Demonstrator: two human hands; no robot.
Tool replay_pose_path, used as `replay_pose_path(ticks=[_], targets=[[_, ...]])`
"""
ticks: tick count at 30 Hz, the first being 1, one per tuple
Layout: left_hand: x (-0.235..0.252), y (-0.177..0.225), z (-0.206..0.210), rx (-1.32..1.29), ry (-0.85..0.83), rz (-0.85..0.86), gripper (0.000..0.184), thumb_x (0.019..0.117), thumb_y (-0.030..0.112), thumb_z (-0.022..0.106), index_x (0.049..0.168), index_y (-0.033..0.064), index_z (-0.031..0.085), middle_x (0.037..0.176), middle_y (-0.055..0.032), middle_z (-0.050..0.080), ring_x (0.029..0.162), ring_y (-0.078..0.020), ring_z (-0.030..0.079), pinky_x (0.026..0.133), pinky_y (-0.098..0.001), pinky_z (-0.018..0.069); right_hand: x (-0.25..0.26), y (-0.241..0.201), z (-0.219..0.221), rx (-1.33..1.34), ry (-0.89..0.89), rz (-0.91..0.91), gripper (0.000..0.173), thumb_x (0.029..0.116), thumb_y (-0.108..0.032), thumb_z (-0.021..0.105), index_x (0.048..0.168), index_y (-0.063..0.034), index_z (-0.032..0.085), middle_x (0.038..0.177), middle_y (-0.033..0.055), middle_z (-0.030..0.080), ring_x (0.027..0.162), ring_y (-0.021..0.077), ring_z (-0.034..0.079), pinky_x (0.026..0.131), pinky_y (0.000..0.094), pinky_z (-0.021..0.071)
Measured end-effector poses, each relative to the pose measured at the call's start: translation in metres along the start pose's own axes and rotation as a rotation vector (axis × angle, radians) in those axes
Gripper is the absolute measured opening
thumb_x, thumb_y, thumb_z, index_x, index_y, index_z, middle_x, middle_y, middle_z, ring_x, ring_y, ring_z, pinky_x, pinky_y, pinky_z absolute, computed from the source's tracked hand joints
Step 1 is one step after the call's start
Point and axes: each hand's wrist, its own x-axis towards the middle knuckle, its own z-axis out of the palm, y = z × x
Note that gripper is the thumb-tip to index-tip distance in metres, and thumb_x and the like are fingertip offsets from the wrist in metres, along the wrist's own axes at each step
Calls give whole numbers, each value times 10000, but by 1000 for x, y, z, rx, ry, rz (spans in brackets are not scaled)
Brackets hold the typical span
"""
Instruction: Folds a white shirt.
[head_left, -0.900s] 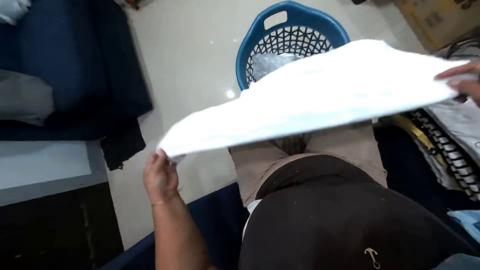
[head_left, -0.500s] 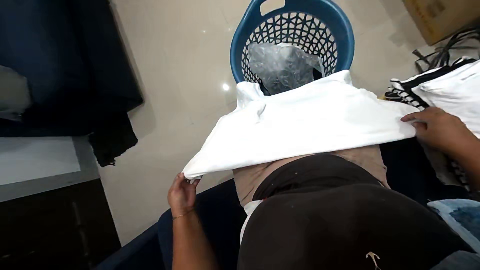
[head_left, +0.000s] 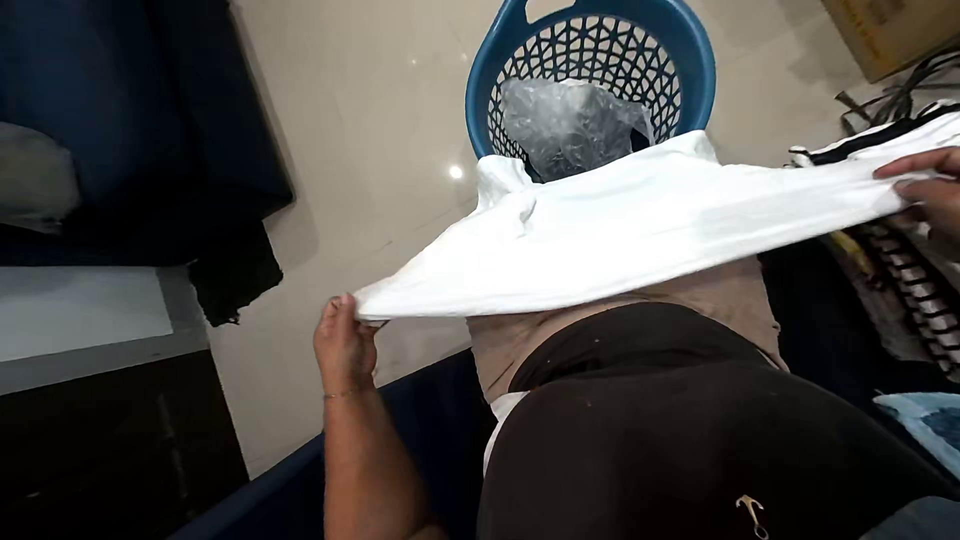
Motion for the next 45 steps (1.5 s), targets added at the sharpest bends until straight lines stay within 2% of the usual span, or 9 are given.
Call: replay_pose_path(ticks=[3,9,16,21,27,32,36,40,45], targets=[[-1,15,2,153,41,77,228,1035,79,492,837,190,483,687,117,619,615,-13,628,623,-234,581,0,-2,-10,-246,-16,-179,301,956,0,466,1153,99,670,1194,339,616,1066,425,606,928,589,469],[-28,-42,-16,618,-34,-117,198,945,93,683,934,-65,563,789,-78,590,695,-125,620,709,-351,575,-35,50,19,-657,-300,-192,219,978,-12,565,1136,68,693,1155,403,593,1049,625,586,792,794,443],[-34,-84,-4,870,-81,-158,316,986,186,679,1013,-121,610,938,-233,624,863,-293,603,825,-474,496,-35,71,46,-716,-358,54,404,881,24,709,1274,18,617,1349,400,509,1158,637,542,828,803,445],[-21,-80,15,1003,-110,-199,528,951,168,724,1356,-110,532,1386,-357,510,1317,-478,496,1113,-573,404,-26,79,42,-701,-416,51,518,778,-58,866,1231,64,647,1333,433,498,1273,633,455,966,789,397],[-34,-77,83,791,-163,268,627,1034,242,557,1563,-27,352,1668,-258,203,1548,-380,235,1239,-533,269,-48,4,67,-508,-208,-304,541,1038,-320,571,1408,73,536,1530,373,381,1390,593,388,1062,771,344],[-8,-85,120,981,-415,315,654,1057,463,475,1626,181,316,1731,-96,87,1594,-328,19,1213,-707,73,-25,33,133,-370,-213,-404,948,934,-775,371,1640,-149,273,1711,226,69,1566,473,49,1190,735,141],[49,-75,119,863,-366,126,609,1095,404,430,1587,53,357,1642,-204,322,1534,-365,283,1225,-627,224,-14,11,135,-403,-220,-374,887,966,-702,406,1565,-48,405,1658,320,173,1536,529,131,1181,743,148],[114,-60,137,905,-398,-169,611,1109,448,377,1310,-79,612,1340,-321,592,1315,-456,536,1111,-632,385,-15,-70,163,-206,-401,-433,438,1001,-177,649,1351,78,590,1463,311,509,1331,451,535,1084,606,441],[142,-42,170,1050,-403,-362,585,1049,452,542,1150,-109,673,1276,-327,621,1254,-452,582,1055,-636,436,-4,-135,252,489,-957,186,341,1098,-132,451,1410,4,477,1217,155,652,945,203,715,846,355,598]])
